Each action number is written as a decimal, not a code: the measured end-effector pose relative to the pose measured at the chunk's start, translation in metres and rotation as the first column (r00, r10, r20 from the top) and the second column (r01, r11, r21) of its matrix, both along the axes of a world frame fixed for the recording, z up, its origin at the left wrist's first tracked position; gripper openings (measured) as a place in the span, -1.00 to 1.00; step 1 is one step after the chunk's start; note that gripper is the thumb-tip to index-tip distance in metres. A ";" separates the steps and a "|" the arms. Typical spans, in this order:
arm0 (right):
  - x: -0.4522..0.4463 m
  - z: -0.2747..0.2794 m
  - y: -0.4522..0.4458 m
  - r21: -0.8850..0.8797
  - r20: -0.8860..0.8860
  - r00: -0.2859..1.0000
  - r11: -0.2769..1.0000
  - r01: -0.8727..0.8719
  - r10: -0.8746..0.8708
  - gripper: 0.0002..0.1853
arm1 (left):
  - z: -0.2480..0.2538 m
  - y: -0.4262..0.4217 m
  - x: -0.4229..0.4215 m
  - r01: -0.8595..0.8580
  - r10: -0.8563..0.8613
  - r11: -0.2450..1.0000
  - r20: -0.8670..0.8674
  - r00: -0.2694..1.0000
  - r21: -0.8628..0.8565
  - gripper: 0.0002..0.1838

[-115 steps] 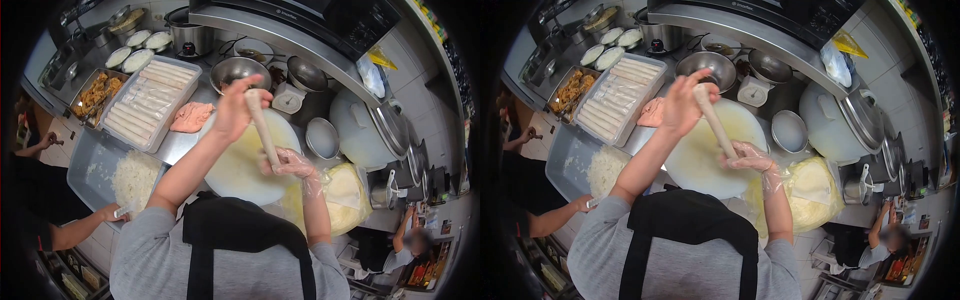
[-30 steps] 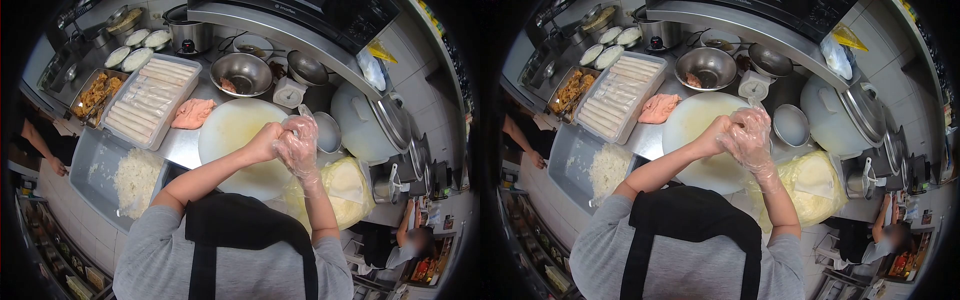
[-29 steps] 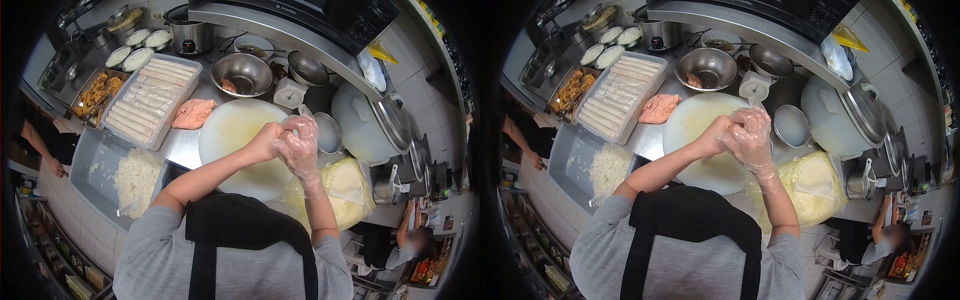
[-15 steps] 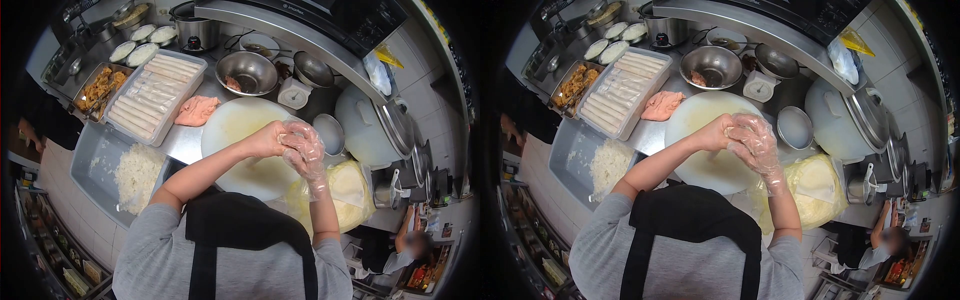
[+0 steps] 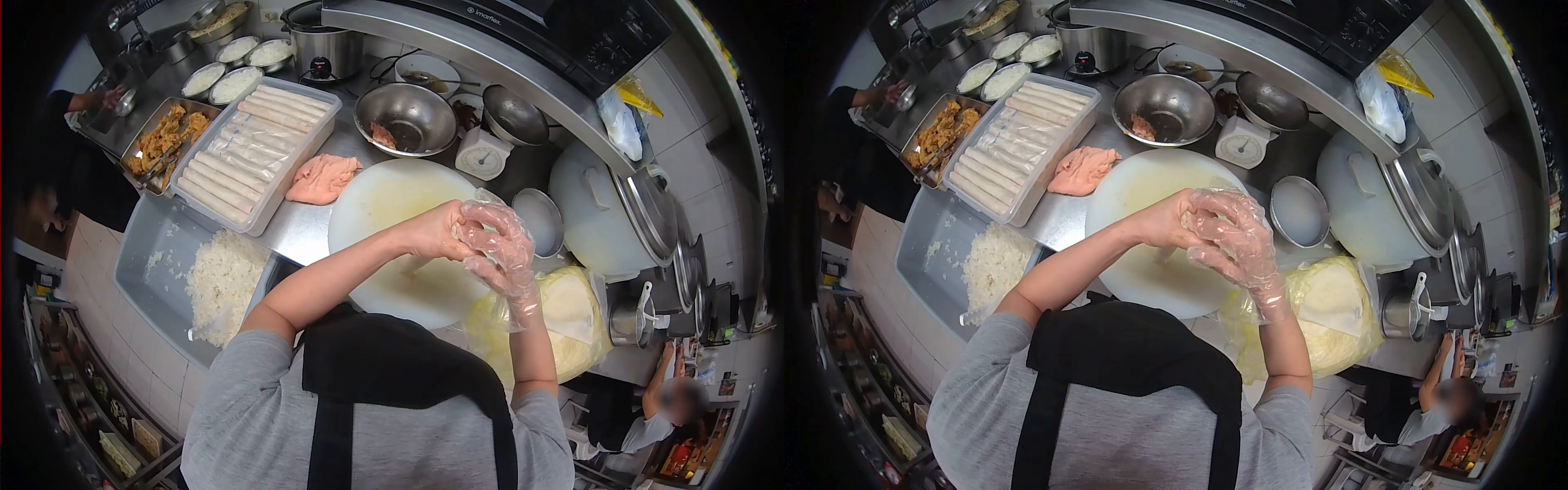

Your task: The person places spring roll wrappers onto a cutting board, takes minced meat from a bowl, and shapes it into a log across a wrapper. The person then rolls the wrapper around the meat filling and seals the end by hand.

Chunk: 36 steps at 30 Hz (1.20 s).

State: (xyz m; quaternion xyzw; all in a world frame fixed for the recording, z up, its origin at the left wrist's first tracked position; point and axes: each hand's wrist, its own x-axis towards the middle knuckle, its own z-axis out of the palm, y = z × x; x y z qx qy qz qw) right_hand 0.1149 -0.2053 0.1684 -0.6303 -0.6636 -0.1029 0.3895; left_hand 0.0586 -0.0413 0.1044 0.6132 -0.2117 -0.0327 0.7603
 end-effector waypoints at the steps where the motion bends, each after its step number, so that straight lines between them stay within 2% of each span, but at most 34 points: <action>1: -0.001 0.000 0.000 0.010 -0.016 1.000 1.000 -0.009 0.009 -0.61 | -0.002 0.001 0.001 0.015 -0.015 1.000 0.004 1.000 -0.009 -0.53; 3: -0.002 0.000 0.002 0.031 -0.046 0.999 0.999 -0.027 0.028 -0.61 | -0.003 0.002 0.002 0.030 -0.031 1.000 -0.012 0.999 -0.007 -0.47; 5: 0.000 0.003 0.002 -0.037 0.042 0.999 0.999 -0.015 0.017 -0.62 | 0.000 0.002 0.002 0.029 -0.028 1.000 -0.050 0.998 0.011 -0.44; 8: 0.003 0.011 0.005 -0.114 0.188 0.982 0.993 -0.009 0.031 -0.62 | 0.025 -0.010 -0.008 -0.118 0.123 0.992 0.178 0.976 -0.038 -0.39; 11: 0.002 0.015 0.006 -0.176 0.261 0.965 0.983 0.044 0.003 -0.63 | 0.016 -0.013 -0.004 -0.168 0.169 0.986 0.141 0.975 -0.023 -0.35; 14: -0.004 0.010 0.010 -0.128 0.243 0.962 0.978 0.163 -0.129 -0.64 | 0.019 -0.009 -0.002 -0.097 0.094 0.984 -0.029 0.995 -0.146 -0.39; 15: -0.007 0.007 0.011 -0.097 0.222 0.958 0.973 0.208 -0.182 -0.65 | 0.019 -0.008 -0.002 -0.121 0.121 0.986 -0.011 0.993 -0.119 -0.42; 17: -0.015 0.010 0.012 -0.139 0.297 0.930 0.954 0.265 -0.215 -0.65 | 0.015 -0.007 -0.002 -0.172 0.174 0.983 0.020 0.985 -0.068 -0.47; 18: -0.018 0.010 0.010 -0.162 0.329 0.915 0.941 0.297 -0.232 -0.65 | 0.007 -0.009 -0.001 -0.209 0.207 0.978 0.079 0.975 0.024 -0.51; 20: -0.006 0.005 0.008 -0.173 0.177 0.963 0.957 0.232 -0.202 -0.61 | -0.007 -0.010 0.006 -0.288 0.244 0.935 0.215 0.946 0.207 -0.58; 21: -0.001 0.001 0.008 -0.171 0.102 0.977 0.965 0.200 -0.185 -0.58 | 0.001 -0.011 0.002 -0.352 0.310 0.904 0.195 0.931 0.242 -0.55; 22: -0.002 -0.005 0.008 -0.015 -0.300 0.948 0.994 0.107 -0.107 -0.59 | 0.016 -0.013 -0.006 -0.414 0.377 0.867 0.178 0.909 0.276 -0.53; 23: -0.006 -0.012 0.010 0.167 -0.633 0.772 0.983 0.074 0.050 -0.59 | 0.027 -0.014 -0.011 -0.475 0.445 0.824 0.166 0.880 0.309 -0.51; 24: -0.010 -0.019 0.011 0.339 -0.840 0.481 0.935 0.106 0.250 -0.59 | 0.032 -0.013 -0.014 -0.457 0.444 0.856 0.111 0.889 0.241 -0.47; 26: -0.025 -0.035 0.011 0.166 -0.801 0.597 0.973 0.159 0.039 -0.63 | 0.038 -0.012 -0.020 -0.423 0.425 0.901 -0.005 0.905 0.098 -0.39; 29: -0.015 -0.087 0.006 -0.194 -0.734 0.634 0.970 0.149 -0.244 -0.67 | 0.042 -0.015 -0.019 -0.384 0.405 0.897 0.059 0.912 -0.218 -0.27; 30: -0.016 -0.089 0.007 -0.330 -0.702 0.631 0.936 0.123 -0.330 -0.68 | 0.044 -0.014 -0.019 -0.340 0.365 0.918 0.103 0.925 -0.204 -0.21; 33: -0.015 -0.079 0.001 -0.232 -0.863 0.494 0.950 -0.212 -0.100 -0.71 | 0.040 -0.012 -0.020 -0.413 0.425 0.903 0.090 0.901 -0.120 -0.46; 36: -0.015 -0.073 0.001 -0.223 -0.856 0.515 0.931 -0.290 -0.045 -0.70 | 0.025 0.001 -0.019 -0.080 0.086 0.996 -0.180 0.980 0.036 -0.82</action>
